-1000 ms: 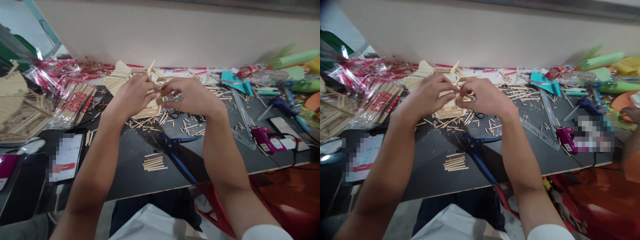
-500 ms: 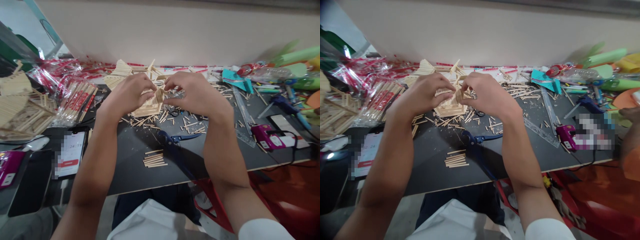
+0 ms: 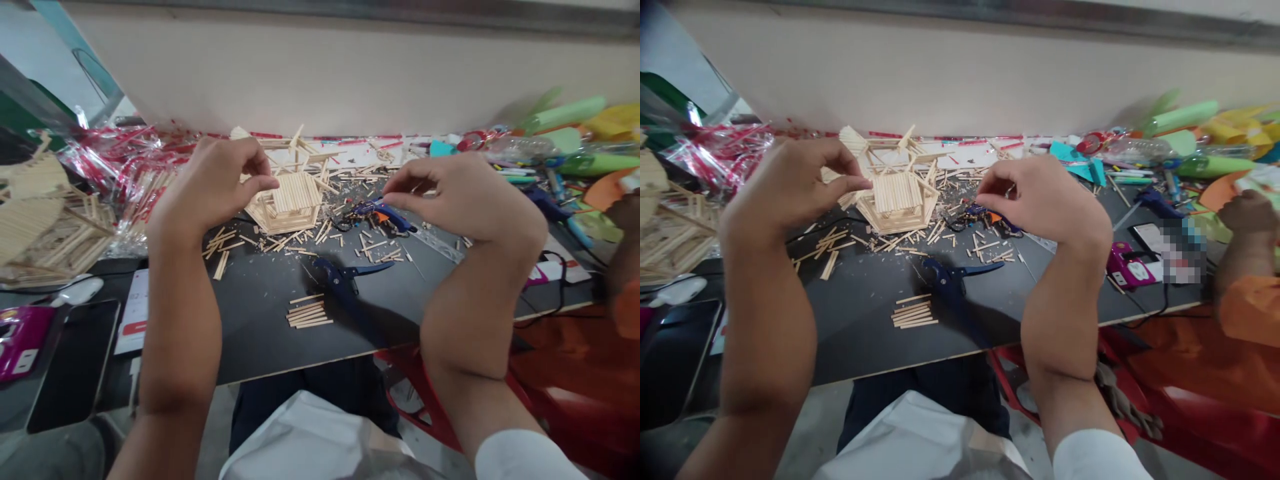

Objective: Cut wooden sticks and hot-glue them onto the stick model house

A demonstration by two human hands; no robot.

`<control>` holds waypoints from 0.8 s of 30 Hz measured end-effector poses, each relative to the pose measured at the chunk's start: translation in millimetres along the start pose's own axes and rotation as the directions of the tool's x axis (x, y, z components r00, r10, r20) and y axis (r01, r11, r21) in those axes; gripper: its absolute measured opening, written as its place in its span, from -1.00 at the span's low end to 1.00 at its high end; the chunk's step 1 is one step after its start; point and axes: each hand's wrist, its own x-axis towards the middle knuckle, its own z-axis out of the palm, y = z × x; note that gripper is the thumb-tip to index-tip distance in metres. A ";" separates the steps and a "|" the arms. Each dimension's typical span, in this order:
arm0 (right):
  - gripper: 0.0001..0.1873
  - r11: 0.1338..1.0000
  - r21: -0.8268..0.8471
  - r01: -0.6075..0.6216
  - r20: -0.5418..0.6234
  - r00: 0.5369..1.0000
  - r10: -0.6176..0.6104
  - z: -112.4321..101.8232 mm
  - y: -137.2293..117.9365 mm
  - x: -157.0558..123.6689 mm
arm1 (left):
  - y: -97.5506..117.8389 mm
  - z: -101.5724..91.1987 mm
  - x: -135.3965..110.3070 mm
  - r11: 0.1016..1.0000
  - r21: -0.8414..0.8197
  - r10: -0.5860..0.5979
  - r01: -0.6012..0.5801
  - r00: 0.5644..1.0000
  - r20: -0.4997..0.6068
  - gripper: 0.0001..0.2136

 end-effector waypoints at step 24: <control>-0.88 0.891 0.453 -0.017 -0.053 0.998 0.046 63.0 -13.3 4.8 | 19.9 20.4 6.8 0.956 -0.284 0.069 -0.079 0.997 -0.045 -0.80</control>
